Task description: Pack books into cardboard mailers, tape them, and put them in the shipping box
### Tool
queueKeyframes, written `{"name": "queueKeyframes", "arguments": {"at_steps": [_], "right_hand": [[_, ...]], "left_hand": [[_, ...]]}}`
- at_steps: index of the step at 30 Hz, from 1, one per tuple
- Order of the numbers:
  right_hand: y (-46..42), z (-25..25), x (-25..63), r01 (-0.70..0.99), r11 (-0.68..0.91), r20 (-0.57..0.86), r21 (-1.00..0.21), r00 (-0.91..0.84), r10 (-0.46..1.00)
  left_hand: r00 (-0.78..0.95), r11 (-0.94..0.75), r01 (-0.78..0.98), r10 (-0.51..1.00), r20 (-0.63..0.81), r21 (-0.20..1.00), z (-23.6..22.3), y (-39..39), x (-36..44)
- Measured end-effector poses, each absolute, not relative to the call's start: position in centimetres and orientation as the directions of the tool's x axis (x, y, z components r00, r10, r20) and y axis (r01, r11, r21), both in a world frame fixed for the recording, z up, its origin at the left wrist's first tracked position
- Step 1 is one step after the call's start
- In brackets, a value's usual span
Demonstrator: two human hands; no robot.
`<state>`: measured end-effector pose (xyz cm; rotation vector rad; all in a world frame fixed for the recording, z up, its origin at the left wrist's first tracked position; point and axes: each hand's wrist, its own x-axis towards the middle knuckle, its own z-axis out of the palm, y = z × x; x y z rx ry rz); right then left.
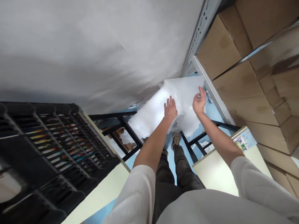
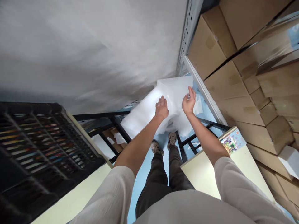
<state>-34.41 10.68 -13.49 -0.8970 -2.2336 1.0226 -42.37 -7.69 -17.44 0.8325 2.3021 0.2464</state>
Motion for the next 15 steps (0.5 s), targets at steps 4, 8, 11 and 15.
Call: {"name": "queueKeyframes", "arguments": {"at_steps": [4, 8, 11, 15], "right_hand": [[10.8, -11.2, -34.1, 0.365, 0.489, 0.177, -0.792, -0.630, 0.756], [10.7, -8.3, -33.1, 0.379, 0.429, 0.140, -0.820, -0.594, 0.792], [10.1, -5.9, -31.6, 0.381, 0.326, 0.089, -0.865, -0.524, 0.847], [8.7, -2.6, -27.6, 0.393, 0.296, 0.115, -0.871, -0.423, 0.899]], "left_hand": [[-0.560, 0.751, 0.517, 0.660, -0.501, 0.411, -16.0, -7.4, -41.5], [-0.583, 0.693, 0.517, 0.715, -0.385, 0.503, -13.0, -6.7, -39.9], [-0.611, 0.648, 0.526, 0.738, -0.285, 0.551, -10.0, -6.1, -38.7], [-0.622, 0.585, 0.587, 0.768, -0.150, 0.560, -5.7, -5.8, -37.4]]}}
